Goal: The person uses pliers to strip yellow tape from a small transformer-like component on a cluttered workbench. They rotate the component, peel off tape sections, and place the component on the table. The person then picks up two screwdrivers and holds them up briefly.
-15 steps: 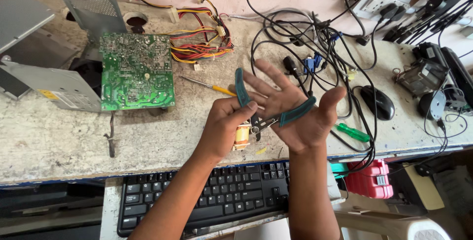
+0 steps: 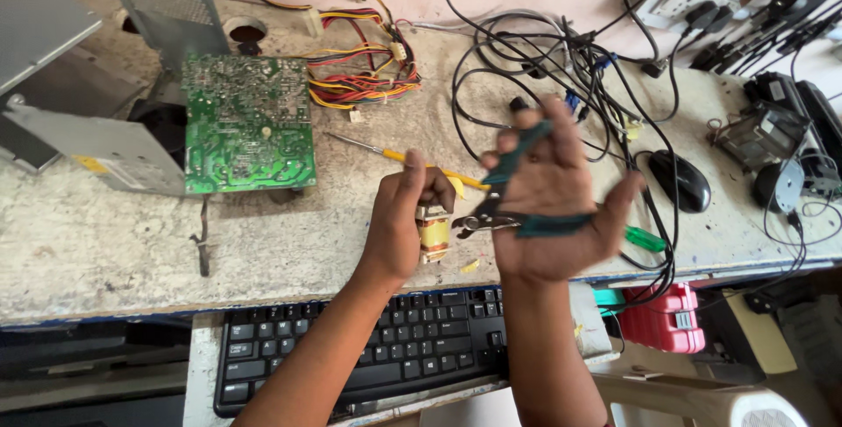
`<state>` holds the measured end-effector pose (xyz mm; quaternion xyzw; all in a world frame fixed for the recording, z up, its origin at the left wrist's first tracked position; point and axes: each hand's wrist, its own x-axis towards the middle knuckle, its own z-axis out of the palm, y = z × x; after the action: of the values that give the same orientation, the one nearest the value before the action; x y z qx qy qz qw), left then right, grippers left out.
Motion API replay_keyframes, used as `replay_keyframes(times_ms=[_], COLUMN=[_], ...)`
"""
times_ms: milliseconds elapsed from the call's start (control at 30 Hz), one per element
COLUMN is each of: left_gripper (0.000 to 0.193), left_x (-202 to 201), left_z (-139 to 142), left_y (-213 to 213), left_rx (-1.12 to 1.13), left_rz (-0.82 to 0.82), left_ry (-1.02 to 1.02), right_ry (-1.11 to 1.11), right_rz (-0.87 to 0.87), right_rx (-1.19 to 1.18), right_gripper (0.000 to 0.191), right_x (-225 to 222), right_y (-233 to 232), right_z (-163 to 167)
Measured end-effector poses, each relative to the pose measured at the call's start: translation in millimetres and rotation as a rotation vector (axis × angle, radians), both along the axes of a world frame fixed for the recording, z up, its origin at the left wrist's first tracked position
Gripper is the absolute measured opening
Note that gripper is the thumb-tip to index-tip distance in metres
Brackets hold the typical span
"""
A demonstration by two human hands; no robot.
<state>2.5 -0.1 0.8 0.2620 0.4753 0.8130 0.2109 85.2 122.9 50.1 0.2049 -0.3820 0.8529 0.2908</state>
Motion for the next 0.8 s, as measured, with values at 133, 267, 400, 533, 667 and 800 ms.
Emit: replay_keyframes(times_ms=[133, 267, 400, 533, 667, 800], left_gripper=[0.088, 0.092, 0.093, 0.093, 0.093, 0.094], left_x=[0.1, -0.3, -0.8, -0.5, -1.0, -2.0], left_z=[-1.6, -3.0, -3.6, -3.4, -3.7, -4.8], left_y=[0.2, -0.2, -0.8, -1.7, -1.7, -2.6], left_rx=[0.063, 0.111, 0.128, 0.117, 0.133, 0.106], left_rz=[0.012, -0.008, -0.004, 0.017, 0.016, 0.013], left_ry=[-0.052, -0.154, -0.175, -0.191, -0.196, -0.211], right_ry=[0.065, 0.05, 0.055, 0.043, 0.043, 0.067], right_rz=[-0.207, -0.255, -0.204, -0.181, -0.154, -0.158], right_rx=[0.115, 0.257, 0.287, 0.315, 0.334, 0.292], right_gripper=[0.094, 0.105, 0.104, 0.101, 0.088, 0.07], right_x=[11.8, 11.4, 13.6, 16.4, 16.4, 11.7], right_y=[-17.2, -30.2, -31.1, -31.3, -34.1, -33.1], right_z=[2.5, 0.8, -0.8, -2.7, -6.1, -8.4])
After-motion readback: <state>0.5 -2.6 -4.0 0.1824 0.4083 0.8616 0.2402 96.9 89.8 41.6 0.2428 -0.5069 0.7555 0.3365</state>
